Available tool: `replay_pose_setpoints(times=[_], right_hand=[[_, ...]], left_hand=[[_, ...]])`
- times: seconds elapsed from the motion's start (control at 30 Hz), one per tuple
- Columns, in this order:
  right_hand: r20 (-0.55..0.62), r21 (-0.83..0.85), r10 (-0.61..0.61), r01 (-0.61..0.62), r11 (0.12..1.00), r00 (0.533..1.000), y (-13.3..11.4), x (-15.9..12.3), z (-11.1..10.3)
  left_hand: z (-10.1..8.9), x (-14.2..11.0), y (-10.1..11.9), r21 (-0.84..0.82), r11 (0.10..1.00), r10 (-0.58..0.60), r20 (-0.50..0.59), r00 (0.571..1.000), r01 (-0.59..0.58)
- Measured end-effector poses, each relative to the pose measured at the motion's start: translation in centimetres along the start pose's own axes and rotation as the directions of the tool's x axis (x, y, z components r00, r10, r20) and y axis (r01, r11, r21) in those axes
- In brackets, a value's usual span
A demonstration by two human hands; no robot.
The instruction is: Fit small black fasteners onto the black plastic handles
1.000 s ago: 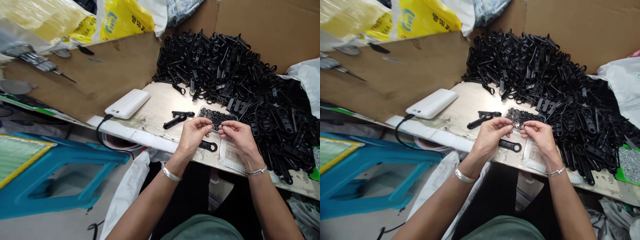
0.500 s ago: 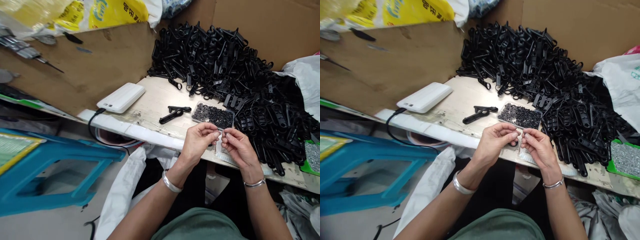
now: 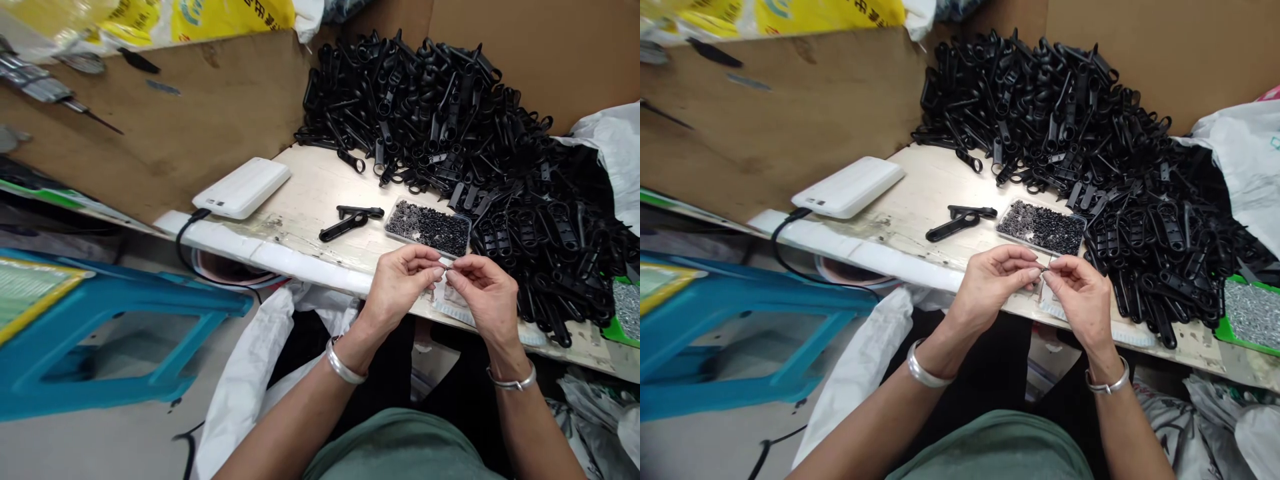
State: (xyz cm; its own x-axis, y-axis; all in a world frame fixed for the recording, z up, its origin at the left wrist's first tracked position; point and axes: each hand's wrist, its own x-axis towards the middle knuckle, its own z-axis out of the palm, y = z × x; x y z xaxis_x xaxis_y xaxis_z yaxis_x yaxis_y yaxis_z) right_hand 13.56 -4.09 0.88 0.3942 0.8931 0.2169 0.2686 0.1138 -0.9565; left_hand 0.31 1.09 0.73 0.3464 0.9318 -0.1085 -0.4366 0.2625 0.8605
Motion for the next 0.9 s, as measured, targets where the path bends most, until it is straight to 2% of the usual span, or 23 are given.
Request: replay_pose_setpoints(times=[0.3,0.43,0.57,0.67,0.77,0.9], right_hand=[[0.074,-0.116,-0.022,0.031,0.993,0.997,-0.5,0.0,-0.1],[0.157,-0.155,-0.004,0.028,0.988,0.988,-0.5,0.3,-0.7],[0.168,-0.301,-0.002,0.053,0.952,0.986,-0.5,-0.2,-0.9],[0.14,-0.363,-0.036,0.085,0.928,0.99,-0.2,-0.9,-0.8],[0.148,-0.366,-0.038,0.091,0.926,0.988,0.1,-1.3,-0.5],[0.162,-0.363,-0.048,0.104,0.926,0.986,0.3,-1.2,-0.1]], left_hand=[[-0.6,-0.1,-0.4,0.057,0.998,0.021,0.01,1.0,-0.021],[-0.9,-0.2,-0.5,0.156,0.984,0.074,0.052,0.996,-0.082],[-1.0,-0.6,-0.6,0.269,0.953,0.125,0.083,0.989,-0.143],[-1.0,-0.9,-0.7,0.386,0.902,0.174,0.083,0.981,-0.193],[-1.1,-1.2,-0.8,0.53,0.812,0.238,0.082,0.968,-0.245],[-1.1,-1.4,-0.7,0.625,0.715,0.277,0.16,0.947,-0.315]])
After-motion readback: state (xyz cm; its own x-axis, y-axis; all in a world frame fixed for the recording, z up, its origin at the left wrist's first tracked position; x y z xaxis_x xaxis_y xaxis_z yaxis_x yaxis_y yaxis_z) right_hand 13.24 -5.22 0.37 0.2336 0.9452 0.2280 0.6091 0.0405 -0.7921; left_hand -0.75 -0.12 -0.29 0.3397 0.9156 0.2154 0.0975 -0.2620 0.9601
